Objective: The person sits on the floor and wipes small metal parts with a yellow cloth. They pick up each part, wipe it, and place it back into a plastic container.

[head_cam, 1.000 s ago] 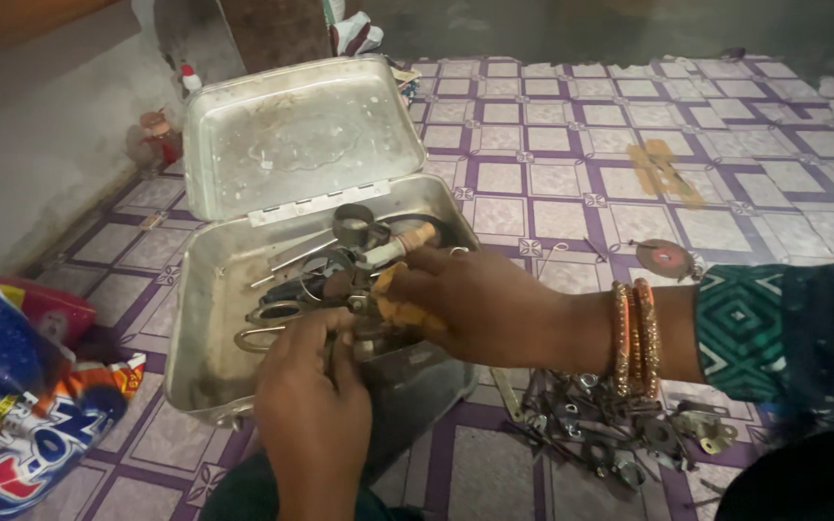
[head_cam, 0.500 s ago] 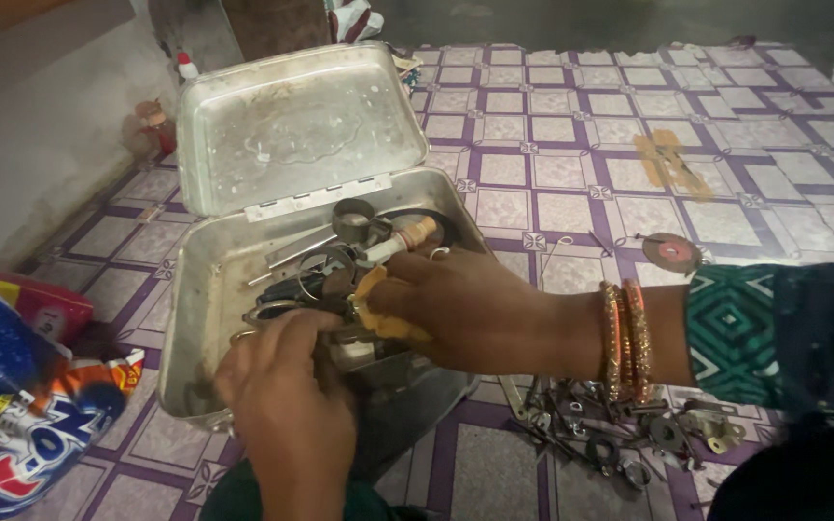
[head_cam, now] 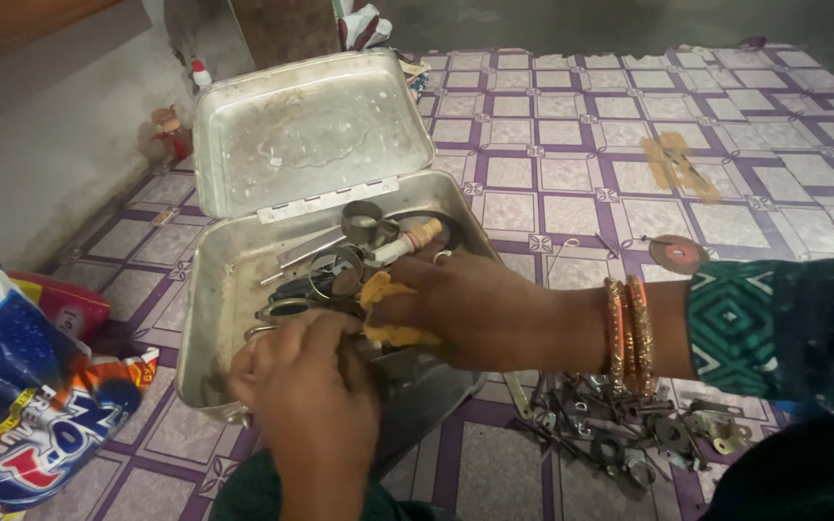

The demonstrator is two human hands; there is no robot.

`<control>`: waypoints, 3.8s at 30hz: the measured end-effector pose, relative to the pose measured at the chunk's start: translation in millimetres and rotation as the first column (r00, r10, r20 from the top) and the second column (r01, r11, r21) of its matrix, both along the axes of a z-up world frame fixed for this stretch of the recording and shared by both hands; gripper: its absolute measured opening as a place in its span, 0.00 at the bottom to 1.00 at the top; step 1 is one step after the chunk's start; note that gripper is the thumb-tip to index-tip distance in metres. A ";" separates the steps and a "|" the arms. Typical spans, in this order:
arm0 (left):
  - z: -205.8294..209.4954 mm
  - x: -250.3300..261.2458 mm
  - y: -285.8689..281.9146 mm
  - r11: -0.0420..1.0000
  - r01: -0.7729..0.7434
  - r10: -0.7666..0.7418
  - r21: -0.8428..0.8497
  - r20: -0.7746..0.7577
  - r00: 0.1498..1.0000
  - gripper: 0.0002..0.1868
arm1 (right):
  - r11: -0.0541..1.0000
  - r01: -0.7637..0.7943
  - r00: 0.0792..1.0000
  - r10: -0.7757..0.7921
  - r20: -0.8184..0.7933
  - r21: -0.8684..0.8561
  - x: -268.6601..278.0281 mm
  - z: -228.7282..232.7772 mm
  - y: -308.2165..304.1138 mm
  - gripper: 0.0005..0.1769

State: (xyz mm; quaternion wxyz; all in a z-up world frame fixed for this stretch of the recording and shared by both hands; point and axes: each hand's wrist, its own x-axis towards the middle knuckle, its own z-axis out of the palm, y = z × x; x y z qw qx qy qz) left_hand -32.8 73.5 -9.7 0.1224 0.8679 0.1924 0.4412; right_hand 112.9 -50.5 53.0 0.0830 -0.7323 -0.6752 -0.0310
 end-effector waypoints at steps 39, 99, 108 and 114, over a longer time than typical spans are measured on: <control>-61.0 104.0 -148.0 0.647 0.613 -0.661 -0.453 0.068 0.747 0.18 | 0.794 0.560 0.677 -0.603 -0.422 -0.237 52.2 -57.3 -157.6 0.36; -152.2 165.3 -164.8 0.289 0.125 -0.690 -0.949 -0.116 0.714 0.14 | 0.984 0.080 0.899 -0.002 0.438 -0.160 93.6 -120.8 -185.0 0.46; -119.9 138.7 -168.2 0.729 0.482 -0.634 -0.486 -0.212 0.744 0.05 | 0.714 0.324 0.869 -0.485 -0.103 -0.621 90.6 -91.6 -186.8 0.37; -107.4 126.3 -173.7 0.778 0.588 -0.622 -0.223 -0.139 0.771 0.07 | 0.795 0.310 0.874 -0.454 -0.173 -0.521 88.7 -86.1 -193.5 0.24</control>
